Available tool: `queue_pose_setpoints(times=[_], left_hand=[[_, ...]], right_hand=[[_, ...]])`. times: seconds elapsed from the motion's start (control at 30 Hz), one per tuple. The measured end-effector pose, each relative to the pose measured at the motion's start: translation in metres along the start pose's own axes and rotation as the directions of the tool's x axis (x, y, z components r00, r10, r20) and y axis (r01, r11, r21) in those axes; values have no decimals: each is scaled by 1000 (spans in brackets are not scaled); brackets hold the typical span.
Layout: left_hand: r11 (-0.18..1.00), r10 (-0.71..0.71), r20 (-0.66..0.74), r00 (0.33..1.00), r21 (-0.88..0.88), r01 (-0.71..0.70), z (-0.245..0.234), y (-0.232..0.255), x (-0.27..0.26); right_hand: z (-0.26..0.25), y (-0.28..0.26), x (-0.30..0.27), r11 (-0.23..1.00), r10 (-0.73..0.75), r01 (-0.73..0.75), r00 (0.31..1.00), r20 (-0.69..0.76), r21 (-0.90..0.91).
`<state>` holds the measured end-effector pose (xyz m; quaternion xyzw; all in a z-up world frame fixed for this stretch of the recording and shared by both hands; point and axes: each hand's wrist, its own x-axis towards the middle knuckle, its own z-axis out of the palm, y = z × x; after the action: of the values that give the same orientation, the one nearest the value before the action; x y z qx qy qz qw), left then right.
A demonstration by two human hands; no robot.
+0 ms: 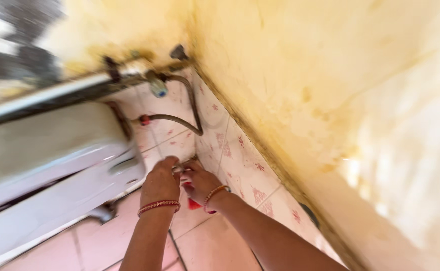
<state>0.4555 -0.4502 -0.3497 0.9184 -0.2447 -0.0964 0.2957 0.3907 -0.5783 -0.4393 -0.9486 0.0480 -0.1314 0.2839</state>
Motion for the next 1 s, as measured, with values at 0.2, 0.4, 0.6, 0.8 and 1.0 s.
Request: queue_pose_setpoints(times=[0.2,0.4,0.6,0.8,1.0], left_hand=[[992,8,26,1000,127,-11,-90,21,-55],[980,-66,8,998,191,63,-187,38,-124],[930,-222,17,975,304,206,-275,33,-218],[845,-423,-104,900,315,433,-372,33,-302],[649,-684,-216,697,256,716,-452,48,-388]], right_hand=[[-82,-99,-1,983,181,-166,948,260,-81],[-133,-208,-4,990,109,-88,972,208,-107],[-120,-313,4,969,-225,247,851,474,16],[-115,-440,14,892,-288,450,644,709,-46],[-110,-557,-8,766,-504,632,474,722,119]])
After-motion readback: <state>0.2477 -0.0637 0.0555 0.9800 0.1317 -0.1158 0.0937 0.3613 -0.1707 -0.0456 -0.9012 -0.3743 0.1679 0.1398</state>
